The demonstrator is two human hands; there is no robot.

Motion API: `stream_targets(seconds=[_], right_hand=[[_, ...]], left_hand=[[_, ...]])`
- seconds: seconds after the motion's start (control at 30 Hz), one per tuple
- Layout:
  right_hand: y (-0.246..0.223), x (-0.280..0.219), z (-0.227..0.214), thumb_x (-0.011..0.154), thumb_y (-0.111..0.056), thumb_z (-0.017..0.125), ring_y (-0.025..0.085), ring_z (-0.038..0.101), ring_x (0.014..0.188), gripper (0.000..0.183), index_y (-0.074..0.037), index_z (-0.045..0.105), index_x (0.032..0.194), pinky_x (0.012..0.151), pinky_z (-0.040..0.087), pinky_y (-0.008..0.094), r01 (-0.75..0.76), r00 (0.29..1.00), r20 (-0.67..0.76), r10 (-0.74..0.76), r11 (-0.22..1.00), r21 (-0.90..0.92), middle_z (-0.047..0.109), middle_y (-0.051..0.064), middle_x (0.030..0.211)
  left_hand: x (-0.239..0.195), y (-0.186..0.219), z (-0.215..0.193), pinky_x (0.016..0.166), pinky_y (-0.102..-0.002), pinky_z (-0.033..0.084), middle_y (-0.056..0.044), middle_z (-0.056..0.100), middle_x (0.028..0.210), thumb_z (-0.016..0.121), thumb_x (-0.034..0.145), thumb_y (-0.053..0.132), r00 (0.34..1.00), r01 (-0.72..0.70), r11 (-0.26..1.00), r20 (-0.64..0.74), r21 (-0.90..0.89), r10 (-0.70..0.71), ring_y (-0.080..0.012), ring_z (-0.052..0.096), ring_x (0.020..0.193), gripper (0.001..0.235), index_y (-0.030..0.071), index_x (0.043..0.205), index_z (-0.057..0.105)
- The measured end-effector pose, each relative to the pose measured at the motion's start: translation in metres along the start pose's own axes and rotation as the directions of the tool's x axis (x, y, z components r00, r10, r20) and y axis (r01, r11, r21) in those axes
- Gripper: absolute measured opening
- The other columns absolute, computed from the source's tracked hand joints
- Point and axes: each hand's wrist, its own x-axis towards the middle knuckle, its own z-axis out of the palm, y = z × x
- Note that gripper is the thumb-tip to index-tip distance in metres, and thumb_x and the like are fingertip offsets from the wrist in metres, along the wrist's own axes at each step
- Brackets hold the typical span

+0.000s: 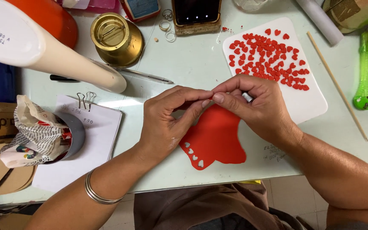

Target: Decorating a red bell-shaped craft item with small heart-shaped cutouts using glue and a roller.

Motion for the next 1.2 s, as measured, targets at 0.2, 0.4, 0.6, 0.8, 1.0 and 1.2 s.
stream_targets(seconds=[0.2,0.4,0.6,0.8,1.0,1.2], right_hand=[[0.003,0.003,-0.006,0.084,-0.015,0.064,0.004,0.038,0.057,0.008,-0.008,0.066,0.087,0.052,0.032,0.017,0.083,0.997,0.010,-0.083,0.995,-0.061,0.053,-0.004,0.064],[0.041,0.037,-0.066,0.100,-0.004,0.063,0.009,0.046,0.073,0.005,-0.002,0.065,0.103,0.066,0.039,0.024,0.143,0.941,-0.240,-0.240,0.922,-0.360,0.057,0.004,0.085],[0.072,0.056,-0.096,0.104,-0.007,0.069,0.006,0.036,0.057,0.002,-0.008,0.070,0.104,0.055,0.032,0.025,0.011,0.915,-0.329,-0.235,0.827,-0.563,0.046,-0.004,0.063],[0.083,0.063,-0.101,0.101,-0.008,0.065,0.014,0.048,0.067,0.007,-0.007,0.070,0.105,0.062,0.038,0.032,0.084,0.897,-0.269,-0.350,0.734,-0.674,0.056,0.002,0.075],[0.082,0.064,-0.100,0.101,-0.011,0.067,0.008,0.043,0.058,0.001,-0.011,0.068,0.101,0.057,0.036,0.029,-0.039,0.915,-0.338,-0.221,0.784,-0.619,0.048,-0.004,0.064],[0.074,0.060,-0.097,0.098,-0.011,0.066,0.012,0.048,0.065,0.008,-0.009,0.064,0.106,0.063,0.038,0.033,-0.001,0.898,-0.335,-0.285,0.761,-0.649,0.048,-0.003,0.070]], left_hand=[[-0.001,-0.001,0.002,0.068,-0.021,0.050,-0.007,0.066,0.086,0.060,0.086,0.005,1.000,0.006,1.000,-0.026,0.019,-0.005,-0.0126,0.061,0.074,0.013,0.004,0.099,0.062],[-0.004,-0.004,0.003,0.076,-0.021,0.053,-0.007,0.066,0.093,0.061,0.085,0.007,0.994,0.109,0.993,-0.022,-0.053,-0.110,-0.0131,0.065,0.083,0.017,0.005,0.102,0.060],[-0.005,-0.003,0.005,0.074,-0.020,0.052,-0.005,0.066,0.091,0.059,0.086,0.009,0.989,0.146,0.986,0.016,-0.083,-0.145,-0.0119,0.063,0.082,0.015,0.006,0.100,0.059],[-0.006,-0.005,0.005,0.071,-0.019,0.049,-0.004,0.065,0.091,0.059,0.086,0.011,0.987,0.158,0.983,0.040,-0.092,-0.155,-0.0103,0.061,0.079,0.015,0.006,0.100,0.060],[-0.006,-0.006,0.005,0.069,-0.019,0.048,-0.003,0.065,0.087,0.058,0.086,0.011,0.990,0.141,0.987,0.034,-0.076,-0.138,-0.0095,0.059,0.077,0.014,0.006,0.099,0.060],[-0.004,-0.003,0.003,0.068,-0.019,0.048,-0.003,0.064,0.087,0.058,0.086,0.010,0.991,0.131,0.989,0.034,-0.074,-0.128,-0.0096,0.058,0.077,0.013,0.006,0.098,0.060]])
